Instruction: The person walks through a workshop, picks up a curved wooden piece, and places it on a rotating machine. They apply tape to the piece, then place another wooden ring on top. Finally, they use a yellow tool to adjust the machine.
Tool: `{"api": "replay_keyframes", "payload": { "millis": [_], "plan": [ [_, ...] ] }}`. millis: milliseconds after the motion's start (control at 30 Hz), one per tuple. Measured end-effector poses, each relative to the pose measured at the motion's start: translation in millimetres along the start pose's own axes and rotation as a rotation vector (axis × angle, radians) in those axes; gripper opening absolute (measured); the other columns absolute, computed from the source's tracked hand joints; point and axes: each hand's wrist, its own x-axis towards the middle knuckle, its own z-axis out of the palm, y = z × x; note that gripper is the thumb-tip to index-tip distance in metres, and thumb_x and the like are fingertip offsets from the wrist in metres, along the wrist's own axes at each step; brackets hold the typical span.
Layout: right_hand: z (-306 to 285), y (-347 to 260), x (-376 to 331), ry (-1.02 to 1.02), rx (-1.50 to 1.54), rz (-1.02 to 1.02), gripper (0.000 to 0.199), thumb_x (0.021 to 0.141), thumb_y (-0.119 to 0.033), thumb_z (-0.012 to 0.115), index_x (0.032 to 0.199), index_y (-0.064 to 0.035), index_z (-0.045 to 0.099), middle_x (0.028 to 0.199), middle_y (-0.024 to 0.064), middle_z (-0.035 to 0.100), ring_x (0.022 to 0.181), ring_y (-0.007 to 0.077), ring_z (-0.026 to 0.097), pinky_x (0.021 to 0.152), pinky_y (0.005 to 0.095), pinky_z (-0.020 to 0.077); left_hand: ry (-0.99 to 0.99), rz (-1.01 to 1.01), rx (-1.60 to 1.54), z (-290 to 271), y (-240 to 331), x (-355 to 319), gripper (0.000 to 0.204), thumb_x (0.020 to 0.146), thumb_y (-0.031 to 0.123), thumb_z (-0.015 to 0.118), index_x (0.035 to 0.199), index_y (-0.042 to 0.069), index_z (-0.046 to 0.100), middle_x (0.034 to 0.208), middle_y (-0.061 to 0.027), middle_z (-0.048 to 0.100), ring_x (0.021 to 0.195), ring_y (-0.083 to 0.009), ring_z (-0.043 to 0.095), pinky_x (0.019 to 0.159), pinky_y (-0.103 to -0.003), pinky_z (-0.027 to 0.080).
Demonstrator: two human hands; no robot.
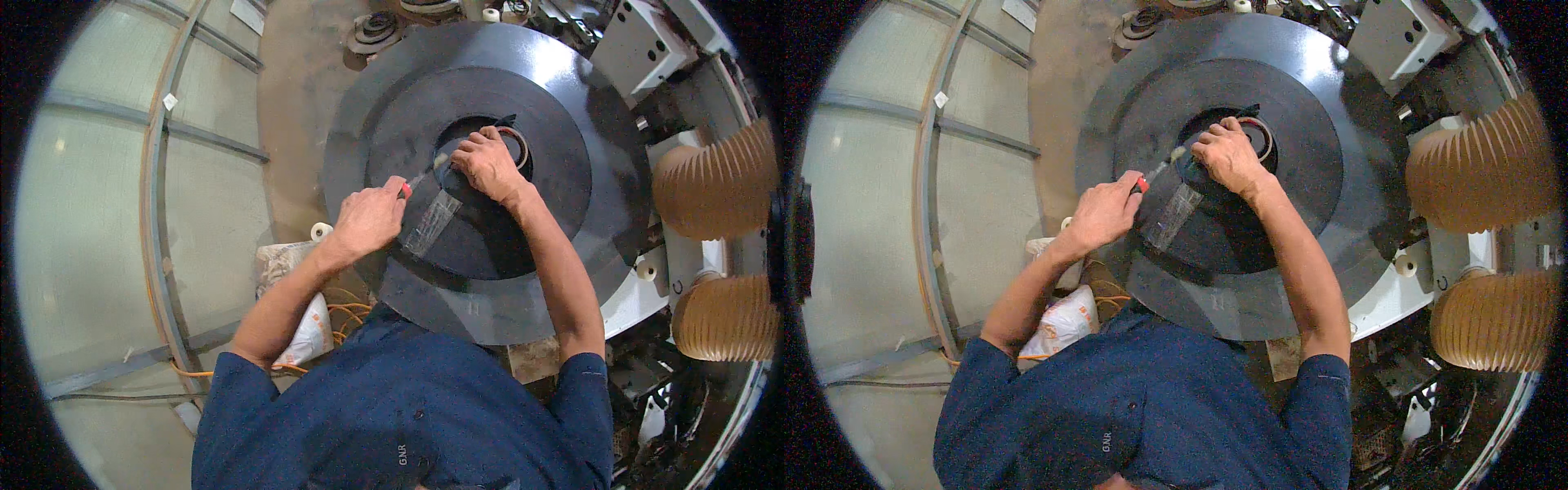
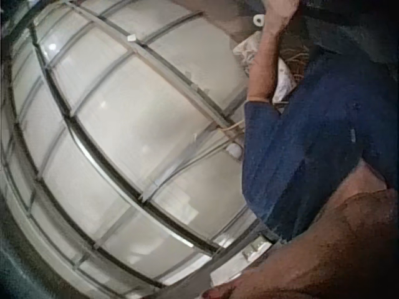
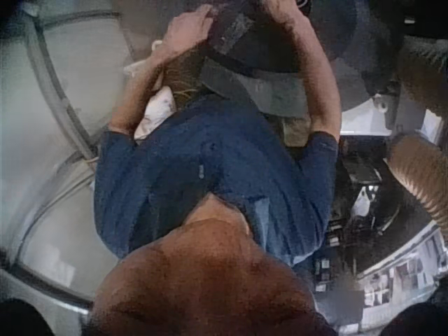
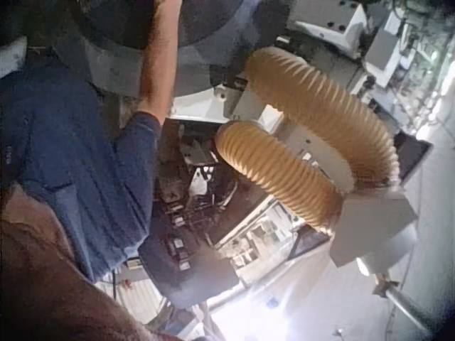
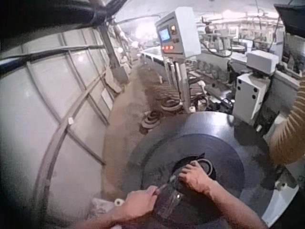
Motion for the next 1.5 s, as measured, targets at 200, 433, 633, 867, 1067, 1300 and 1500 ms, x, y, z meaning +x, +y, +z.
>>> {"api": "replay_keyframes", "payload": {
  "millis": [200, 433, 633, 867, 1067, 1300, 1500],
  "plan": [
    [6, 2, -1, 0.02, 0.027, -0.01, 0.008, 0.076, -0.012, 0.061, 0.081, -0.0124, 0.067, 0.087, 0.0035, 0.065, 0.096, 0.0223, 0.06, 0.097, 0.0401, 0.0371, -0.064, 0.267, 0.426, -21, -6, 18, 0.033, 0.089, 0.013, 0.054, 0.121, 0.013, 0.049, 0.092, -0.0185, 0.06, 0.086, -0.0409, 0.062, 0.071, -0.052, 0.049],
    [2, 4, -11, 0.02, -0.047, -0.041, 0.01, 0.077, -0.012, 0.059, 0.082, -0.0126, 0.067, 0.093, 0.0036, 0.064, 0.099, 0.0219, 0.059, 0.102, 0.0411, 0.0362, -0.063, 0.533, 0.736, -28, -16, 59, 0.039, 0.084, 0.01, 0.058, 0.122, 0.012, 0.05, 0.094, -0.012, 0.057, 0.091, -0.0311, 0.059, 0.076, -0.043, 0.047],
    [2, -3, -16, 0.047, -0.059, -0.044, 0.011, 0.078, -0.014, 0.058, 0.084, -0.013, 0.067, 0.091, 0.0032, 0.063, 0.097, 0.0209, 0.06, 0.103, 0.0412, 0.0369, -0.087, 0.669, 0.816, -29, -22, 82, 0.037, 0.083, 0.012, 0.059, 0.119, 0.01, 0.052, 0.093, -0.0119, 0.059, 0.088, -0.0289, 0.06, 0.074, -0.04, 0.047],
    [10, -1, -22, 0.125, -0.015, -0.057, 0.009, 0.077, -0.014, 0.058, 0.08, -0.0109, 0.066, 0.085, 0.0039, 0.063, 0.094, 0.0211, 0.06, 0.103, 0.0409, 0.0398, -0.124, 0.769, 0.921, -29, -20, 106, 0.033, 0.084, 0.014, 0.058, 0.116, 0.01, 0.053, 0.09, -0.0115, 0.059, 0.085, -0.0278, 0.062, 0.072, -0.039, 0.048],
    [25, 2, -27, 0.162, 0.056, -0.033, 0.012, 0.076, -0.013, 0.057, 0.082, -0.0057, 0.065, 0.089, 0.0059, 0.064, 0.094, 0.0233, 0.06, 0.104, 0.0426, 0.0404, -0.209, 0.809, 0.931, -25, -16, 118, 0.026, 0.085, 0.015, 0.058, 0.11, 0.01, 0.053, 0.088, -0.0113, 0.06, 0.084, -0.0272, 0.063, 0.071, -0.038, 0.049],
    [8, -1, -23, 0.115, 0.107, -0.001, 0.011, 0.076, -0.014, 0.058, 0.082, -0.0062, 0.064, 0.09, 0.0062, 0.064, 0.096, 0.0231, 0.06, 0.106, 0.0422, 0.0402, -0.251, 0.741, 0.93, -16, -6, 115, 0.024, 0.081, 0.013, 0.063, 0.102, 0.006, 0.053, 0.085, -0.0135, 0.063, 0.079, -0.0284, 0.066, 0.068, -0.039, 0.05],
    [8, -4, -27, 0.078, 0.039, 0.008, 0.01, 0.077, -0.014, 0.057, 0.081, -0.0065, 0.062, 0.094, 0.0071, 0.064, 0.101, 0.0236, 0.06, 0.113, 0.042, 0.0361, -0.308, 0.706, 0.976, -28, 10, 108, 0.023, 0.08, 0.011, 0.064, 0.101, 0.006, 0.054, 0.085, -0.0134, 0.065, 0.079, -0.028, 0.067, 0.067, -0.038, 0.051]
  ]
}}
